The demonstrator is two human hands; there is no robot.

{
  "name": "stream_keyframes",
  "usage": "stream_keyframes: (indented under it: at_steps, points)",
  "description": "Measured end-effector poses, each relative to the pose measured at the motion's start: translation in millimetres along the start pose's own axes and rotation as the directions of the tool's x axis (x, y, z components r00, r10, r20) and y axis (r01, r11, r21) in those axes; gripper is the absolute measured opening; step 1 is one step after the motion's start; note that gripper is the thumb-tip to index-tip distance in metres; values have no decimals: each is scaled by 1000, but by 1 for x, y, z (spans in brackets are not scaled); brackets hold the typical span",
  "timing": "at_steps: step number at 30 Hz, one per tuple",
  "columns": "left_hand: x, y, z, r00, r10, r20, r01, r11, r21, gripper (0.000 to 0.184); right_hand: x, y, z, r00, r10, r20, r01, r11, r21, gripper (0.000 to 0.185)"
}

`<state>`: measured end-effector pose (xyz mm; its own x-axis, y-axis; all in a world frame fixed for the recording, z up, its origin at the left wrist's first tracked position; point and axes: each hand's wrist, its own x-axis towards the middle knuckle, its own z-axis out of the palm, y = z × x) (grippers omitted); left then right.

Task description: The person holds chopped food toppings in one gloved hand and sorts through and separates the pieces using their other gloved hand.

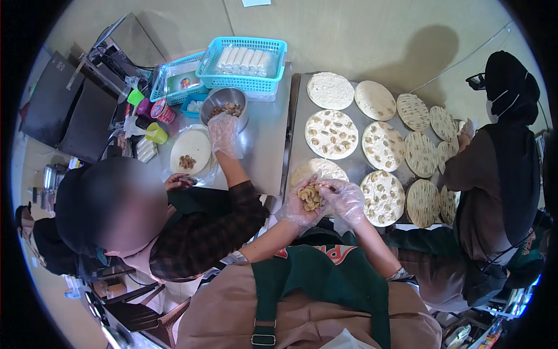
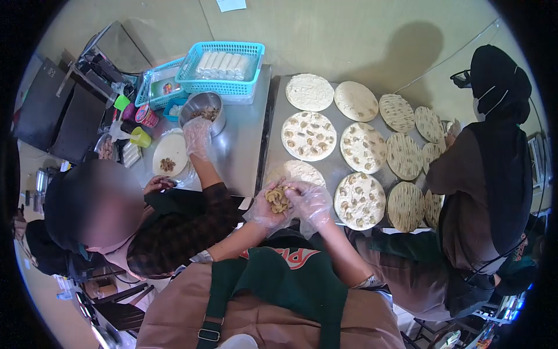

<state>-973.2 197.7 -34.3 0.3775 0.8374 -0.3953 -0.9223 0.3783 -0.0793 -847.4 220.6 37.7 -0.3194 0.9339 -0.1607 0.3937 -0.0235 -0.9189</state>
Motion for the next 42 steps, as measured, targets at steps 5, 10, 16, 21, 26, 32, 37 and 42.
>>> stream_keyframes:
  at_steps: [5,10,16,21,26,32,37,42]
  points:
    - [-5,-4,12,996,-23,86,24,1000,-19,26,-3,7,-4,973,186,137,-226,635,739,20]
    - [-8,-1,7,998,-36,-44,35,999,-27,25,-2,10,-14,954,178,240,-276,215,937,22]
    - [-21,9,-12,978,11,-209,-25,997,-68,21,16,85,-15,920,218,324,-272,-239,932,19]
    - [-37,14,-20,965,32,-260,-46,998,-49,21,39,132,-16,904,416,101,-280,396,875,9]
    - [-50,14,-10,936,45,-350,-91,989,-116,20,93,127,-20,881,473,-15,-473,880,-37,18]
    - [-61,18,-10,932,60,-357,-116,984,-137,21,142,161,-2,994,101,31,-60,786,-615,32]
    - [-65,20,-9,947,67,-314,-117,982,-145,20,164,165,3,999,47,-3,-24,460,-888,34]
    - [-62,23,-15,963,53,-262,-105,977,-186,18,144,94,-22,941,331,-72,-320,801,-505,22]
